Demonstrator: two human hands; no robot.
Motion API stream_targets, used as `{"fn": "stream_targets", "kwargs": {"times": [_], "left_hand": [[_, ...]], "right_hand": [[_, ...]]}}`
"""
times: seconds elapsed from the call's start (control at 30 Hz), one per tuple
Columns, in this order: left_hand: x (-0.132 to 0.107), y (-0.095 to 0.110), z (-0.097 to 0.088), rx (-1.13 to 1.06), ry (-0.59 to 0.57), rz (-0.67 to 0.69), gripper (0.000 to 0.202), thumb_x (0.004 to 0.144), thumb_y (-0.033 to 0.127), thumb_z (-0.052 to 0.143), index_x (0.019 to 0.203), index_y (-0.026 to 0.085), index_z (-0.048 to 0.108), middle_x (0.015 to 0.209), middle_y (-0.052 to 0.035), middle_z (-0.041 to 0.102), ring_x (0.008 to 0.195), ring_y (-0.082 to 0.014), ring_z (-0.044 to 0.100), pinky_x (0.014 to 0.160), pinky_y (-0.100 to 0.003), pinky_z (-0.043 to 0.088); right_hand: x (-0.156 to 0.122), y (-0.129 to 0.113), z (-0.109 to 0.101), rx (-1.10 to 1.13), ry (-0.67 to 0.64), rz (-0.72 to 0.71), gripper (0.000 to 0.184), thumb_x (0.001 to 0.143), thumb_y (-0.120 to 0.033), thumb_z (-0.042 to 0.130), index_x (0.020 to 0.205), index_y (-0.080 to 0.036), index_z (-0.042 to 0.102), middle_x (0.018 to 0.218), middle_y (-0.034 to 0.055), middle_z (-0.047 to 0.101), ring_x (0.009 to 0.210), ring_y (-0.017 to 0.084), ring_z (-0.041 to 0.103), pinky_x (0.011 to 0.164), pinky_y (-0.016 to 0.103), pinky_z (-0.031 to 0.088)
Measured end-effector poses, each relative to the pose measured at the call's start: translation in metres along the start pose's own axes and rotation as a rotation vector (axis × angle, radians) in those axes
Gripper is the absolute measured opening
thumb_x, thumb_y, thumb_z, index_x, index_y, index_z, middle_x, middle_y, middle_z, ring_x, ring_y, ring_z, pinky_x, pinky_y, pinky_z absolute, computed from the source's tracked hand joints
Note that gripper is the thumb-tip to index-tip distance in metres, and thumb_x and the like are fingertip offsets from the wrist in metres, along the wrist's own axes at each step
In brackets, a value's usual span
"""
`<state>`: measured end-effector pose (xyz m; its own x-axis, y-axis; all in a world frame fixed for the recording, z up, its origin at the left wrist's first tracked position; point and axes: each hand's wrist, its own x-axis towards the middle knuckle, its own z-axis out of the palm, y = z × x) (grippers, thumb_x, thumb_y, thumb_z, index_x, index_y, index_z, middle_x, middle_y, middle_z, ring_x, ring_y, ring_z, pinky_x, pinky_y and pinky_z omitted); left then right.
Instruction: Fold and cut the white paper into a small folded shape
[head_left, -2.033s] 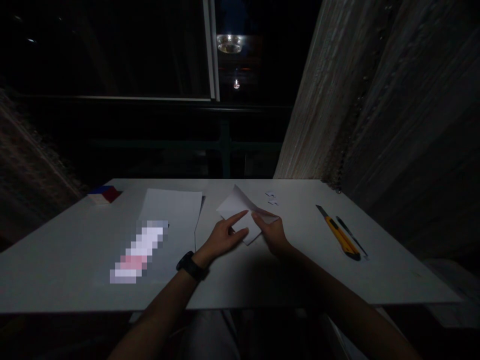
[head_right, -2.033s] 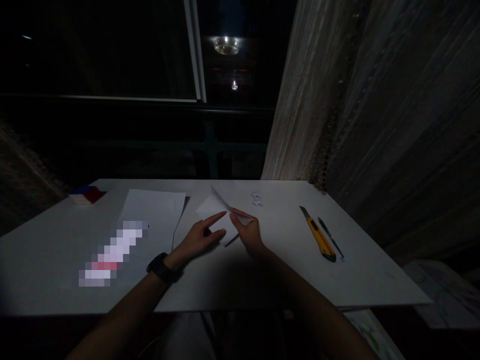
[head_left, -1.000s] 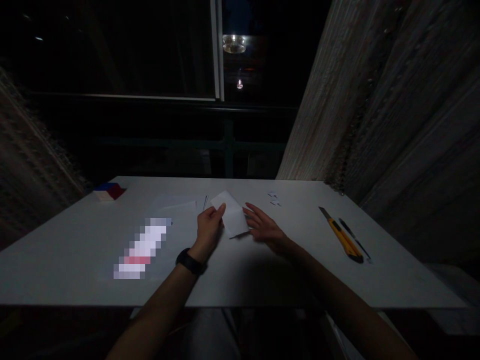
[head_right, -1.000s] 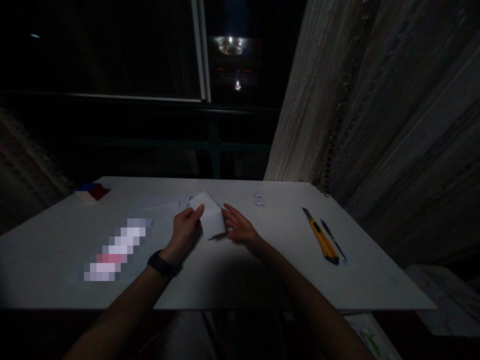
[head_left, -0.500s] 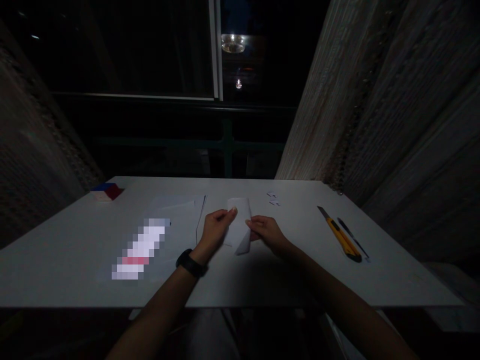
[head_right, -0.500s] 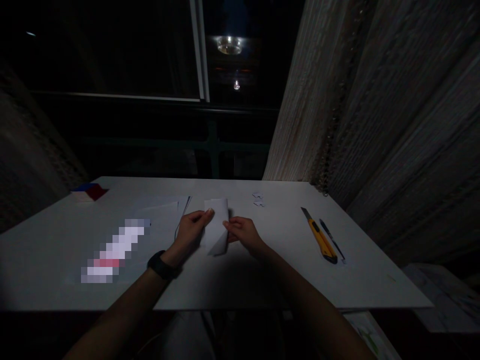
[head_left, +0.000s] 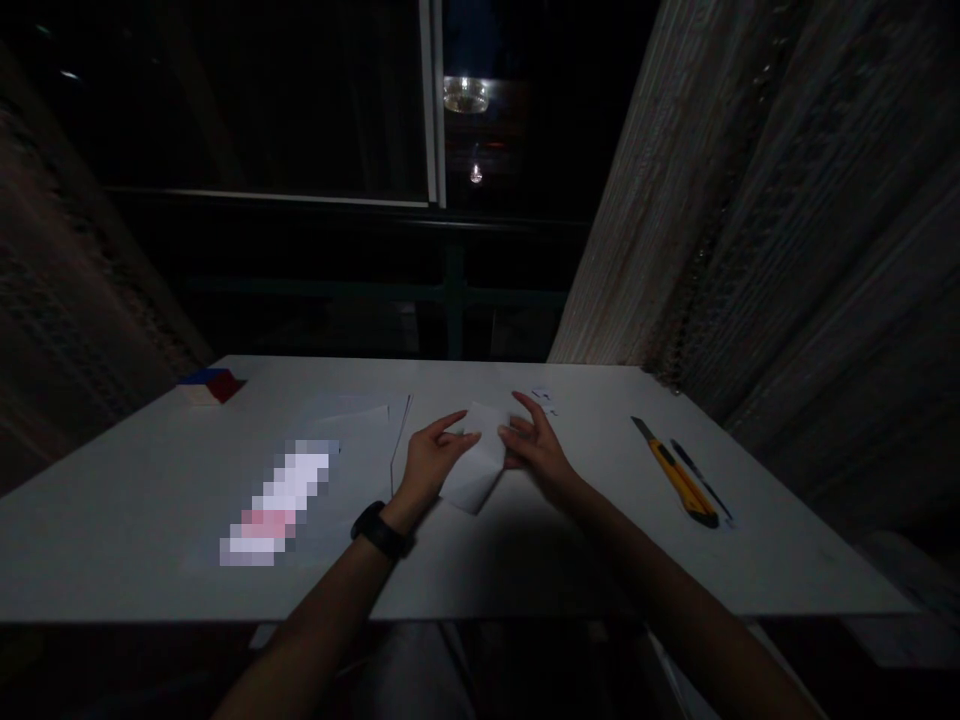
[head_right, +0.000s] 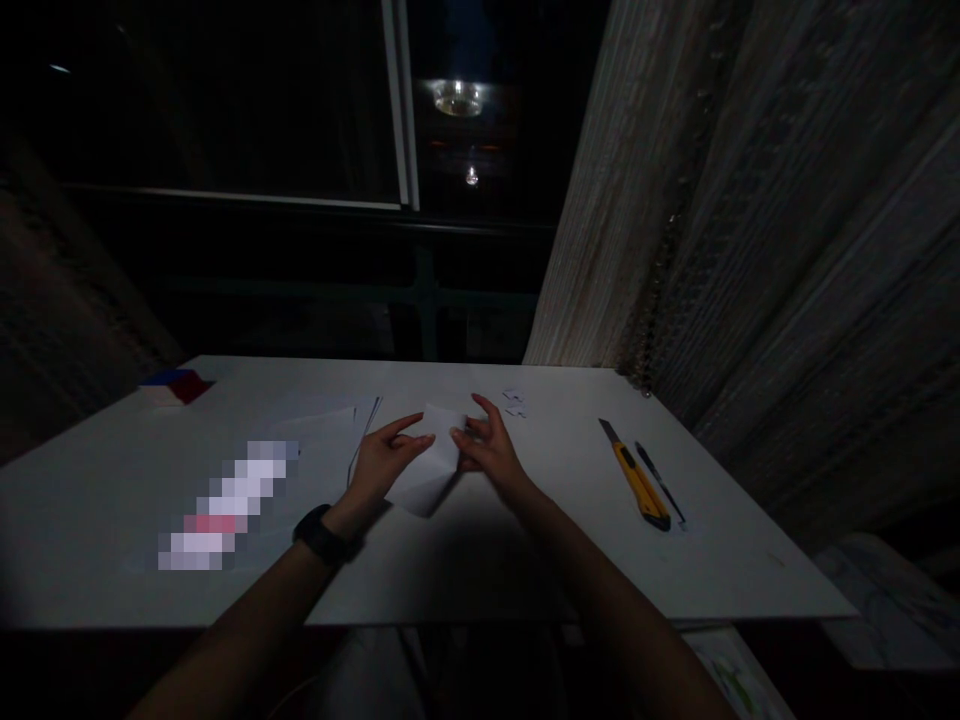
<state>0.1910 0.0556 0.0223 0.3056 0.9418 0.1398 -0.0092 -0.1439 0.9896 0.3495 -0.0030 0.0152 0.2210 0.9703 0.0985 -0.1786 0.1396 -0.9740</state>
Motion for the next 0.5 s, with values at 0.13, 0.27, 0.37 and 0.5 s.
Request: {"fn": "stream_targets", "kwargs": {"times": [0.13, 0.27, 0.37, 0.5], "left_hand": [[0.000, -0.004, 0.001, 0.058, -0.033, 0.031, 0.055, 0.058, 0.038, 0.074, 0.105, 0.012, 0.065, 0.056, 0.0007, 0.064, 0.051, -0.0115, 0.056, 0.053, -0.022, 0.043], [0.000, -0.010, 0.002, 0.092, -0.021, 0.082, 0.051, 0.060, 0.039, 0.073, 0.103, 0.012, 0.066, 0.058, 0.0001, 0.064, 0.056, -0.0126, 0.058, 0.058, -0.023, 0.044], [0.003, -0.013, 0.002, 0.108, -0.013, 0.106, 0.049, 0.062, 0.038, 0.072, 0.104, 0.013, 0.066, 0.063, -0.0015, 0.066, 0.061, -0.0136, 0.060, 0.062, -0.024, 0.046], [0.005, -0.017, 0.002, 0.093, -0.026, 0.127, 0.044, 0.064, 0.035, 0.070, 0.102, 0.014, 0.067, 0.076, -0.0050, 0.070, 0.070, -0.0160, 0.063, 0.069, -0.027, 0.048]], "right_hand": [[0.011, -0.006, 0.001, -0.013, 0.047, 0.013, 0.049, 0.060, -0.043, 0.072, 0.101, -0.025, 0.053, 0.094, 0.0028, 0.062, 0.066, 0.015, 0.060, 0.051, 0.026, 0.049], [0.019, -0.004, 0.008, -0.108, 0.199, -0.100, 0.034, 0.057, -0.044, 0.073, 0.069, -0.016, 0.058, 0.065, 0.0006, 0.060, 0.055, 0.012, 0.054, 0.050, 0.024, 0.043], [0.023, -0.001, 0.012, -0.115, 0.297, -0.179, 0.033, 0.056, -0.042, 0.073, 0.067, -0.015, 0.060, 0.059, -0.0004, 0.059, 0.054, 0.013, 0.053, 0.051, 0.025, 0.042], [0.024, 0.003, 0.014, -0.016, 0.377, -0.234, 0.033, 0.057, -0.041, 0.073, 0.075, -0.016, 0.060, 0.060, -0.0012, 0.058, 0.055, 0.013, 0.054, 0.052, 0.025, 0.042]]}}
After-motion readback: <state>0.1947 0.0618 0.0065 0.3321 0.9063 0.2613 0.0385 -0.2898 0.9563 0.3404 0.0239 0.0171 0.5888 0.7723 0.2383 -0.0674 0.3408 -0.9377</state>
